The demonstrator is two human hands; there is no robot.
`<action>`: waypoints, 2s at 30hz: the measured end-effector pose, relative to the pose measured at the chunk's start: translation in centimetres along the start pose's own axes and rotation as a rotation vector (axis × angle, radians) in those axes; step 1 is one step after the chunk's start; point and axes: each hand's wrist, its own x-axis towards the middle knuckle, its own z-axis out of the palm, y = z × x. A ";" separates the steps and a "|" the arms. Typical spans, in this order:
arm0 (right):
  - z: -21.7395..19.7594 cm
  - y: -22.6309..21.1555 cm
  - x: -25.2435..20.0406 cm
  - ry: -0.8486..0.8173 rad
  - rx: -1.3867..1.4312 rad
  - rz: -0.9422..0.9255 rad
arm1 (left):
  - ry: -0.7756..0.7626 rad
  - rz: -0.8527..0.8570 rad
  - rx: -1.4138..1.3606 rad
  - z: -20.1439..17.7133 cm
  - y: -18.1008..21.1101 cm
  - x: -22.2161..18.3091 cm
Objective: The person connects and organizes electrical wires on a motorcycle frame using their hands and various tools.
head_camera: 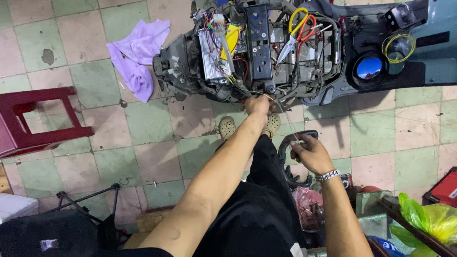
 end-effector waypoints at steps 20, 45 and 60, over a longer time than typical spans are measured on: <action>-1.5 -4.0 -2.5 -0.180 -0.109 -0.311 | -0.367 -0.110 -0.391 -4.4 4.4 -5.6; 1.7 -2.5 1.5 -0.310 -1.130 -0.061 | -0.403 -0.150 -0.416 -8.3 10.6 -10.4; 12.1 -13.8 12.8 -0.173 -0.393 -0.239 | -0.637 0.156 1.548 -5.0 19.1 -18.7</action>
